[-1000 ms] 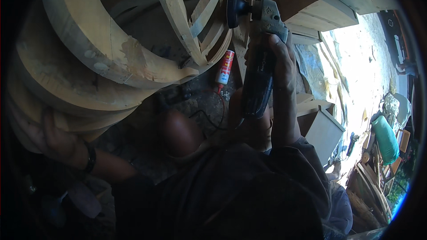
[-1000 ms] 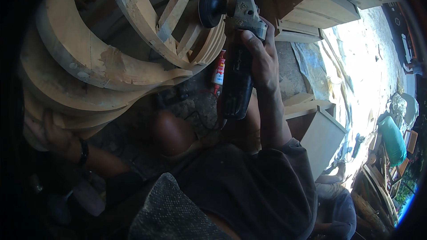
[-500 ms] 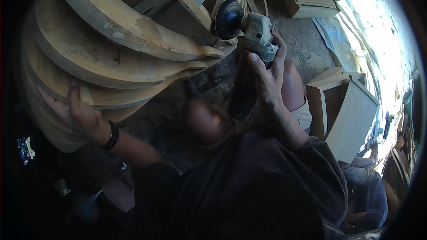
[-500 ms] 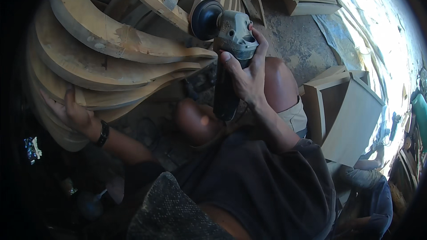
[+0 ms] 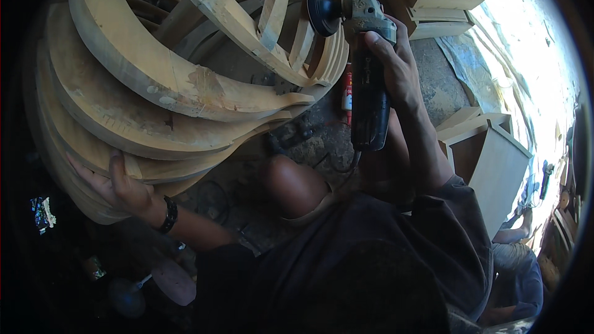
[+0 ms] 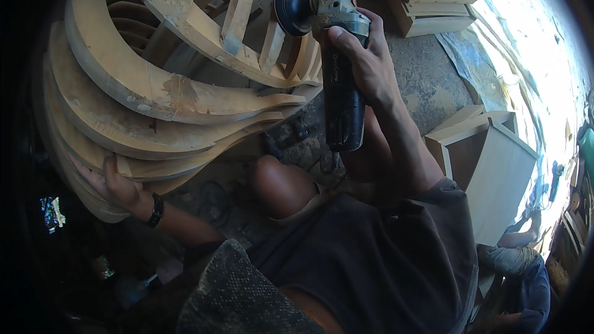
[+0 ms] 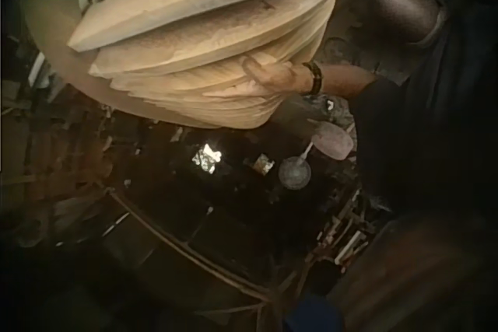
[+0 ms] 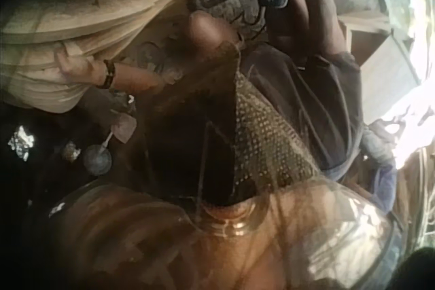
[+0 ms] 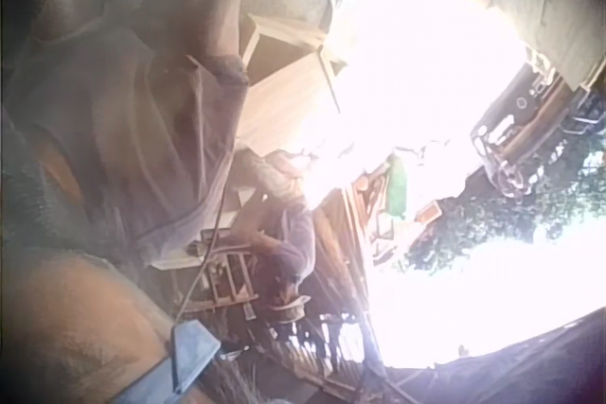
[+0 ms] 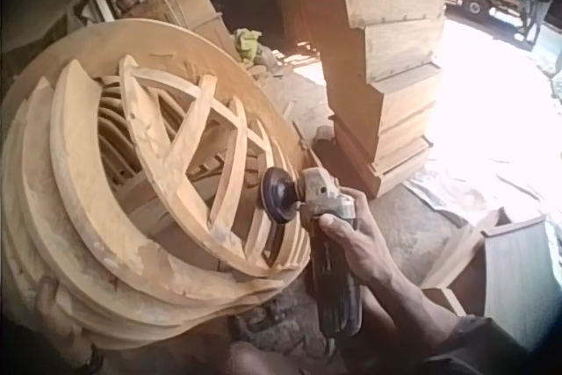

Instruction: The person aligns and glues small wooden blocks into a curved frame, secures them with a nail gun, and smooths the wooden assembly using an angle grinder.

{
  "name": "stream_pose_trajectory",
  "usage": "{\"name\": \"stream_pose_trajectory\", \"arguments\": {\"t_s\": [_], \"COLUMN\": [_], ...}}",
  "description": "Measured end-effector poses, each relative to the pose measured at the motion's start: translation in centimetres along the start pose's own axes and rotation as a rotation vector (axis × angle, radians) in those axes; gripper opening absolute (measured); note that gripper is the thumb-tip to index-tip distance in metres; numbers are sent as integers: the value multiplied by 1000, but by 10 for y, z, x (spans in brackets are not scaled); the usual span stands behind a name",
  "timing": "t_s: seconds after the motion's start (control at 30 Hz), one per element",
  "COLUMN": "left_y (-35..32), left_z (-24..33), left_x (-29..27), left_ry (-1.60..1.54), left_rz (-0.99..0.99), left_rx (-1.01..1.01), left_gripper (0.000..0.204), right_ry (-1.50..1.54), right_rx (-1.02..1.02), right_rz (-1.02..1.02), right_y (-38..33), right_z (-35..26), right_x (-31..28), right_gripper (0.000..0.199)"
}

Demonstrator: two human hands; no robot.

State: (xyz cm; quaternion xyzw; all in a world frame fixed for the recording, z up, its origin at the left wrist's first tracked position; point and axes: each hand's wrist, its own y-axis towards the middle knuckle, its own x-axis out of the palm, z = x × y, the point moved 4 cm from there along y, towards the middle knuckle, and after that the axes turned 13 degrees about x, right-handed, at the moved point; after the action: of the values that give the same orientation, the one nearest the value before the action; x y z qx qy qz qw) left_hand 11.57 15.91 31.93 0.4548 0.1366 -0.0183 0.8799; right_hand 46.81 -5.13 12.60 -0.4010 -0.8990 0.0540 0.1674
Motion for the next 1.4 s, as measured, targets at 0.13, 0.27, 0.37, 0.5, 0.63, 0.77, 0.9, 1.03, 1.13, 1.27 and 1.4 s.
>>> {"name": "stream_pose_trajectory", "arguments": {"t_s": [0.13,0.27,0.37,0.5,0.63,0.77,0.9,1.03,1.13,1.27,1.4], "left_y": [1,1,2,8,9,6,5,7,7,8,1], "left_z": [3,9,18,14,11,14,13,12,13,12,-7], "left_x": [3,8,15,18,13,27,28,17,15,5,-4], "left_ry": [98,231,210,280,63,54,91,24,127,266,124], "left_rz": [-9,-100,-8,-169,-116,-100,-82,-128,-152,-185,-98], "left_rx": [24,124,53,182,96,86,84,109,135,186,52], "left_gripper": [81,78,80,83,92,95,94,85,85,86,79], "right_ry": [-23,31,65,49,130,141,70,86,66,-25,41], "right_rx": [-4,15,51,48,50,109,114,65,47,14,79], "right_rz": [-44,-149,-174,-212,-240,-237,-238,-242,-197,-112,-99], "right_y": [32,64,84,107,97,93,120,110,84,49,23], "right_z": [-19,-34,-36,-42,-39,-41,-36,-35,-36,-33,-25], "right_x": [-9,-16,-20,-26,-22,-29,-30,-25,-16,-12,-20], "right_gripper": [60,71,68,66,66,68,52,61,51,61,57]}}
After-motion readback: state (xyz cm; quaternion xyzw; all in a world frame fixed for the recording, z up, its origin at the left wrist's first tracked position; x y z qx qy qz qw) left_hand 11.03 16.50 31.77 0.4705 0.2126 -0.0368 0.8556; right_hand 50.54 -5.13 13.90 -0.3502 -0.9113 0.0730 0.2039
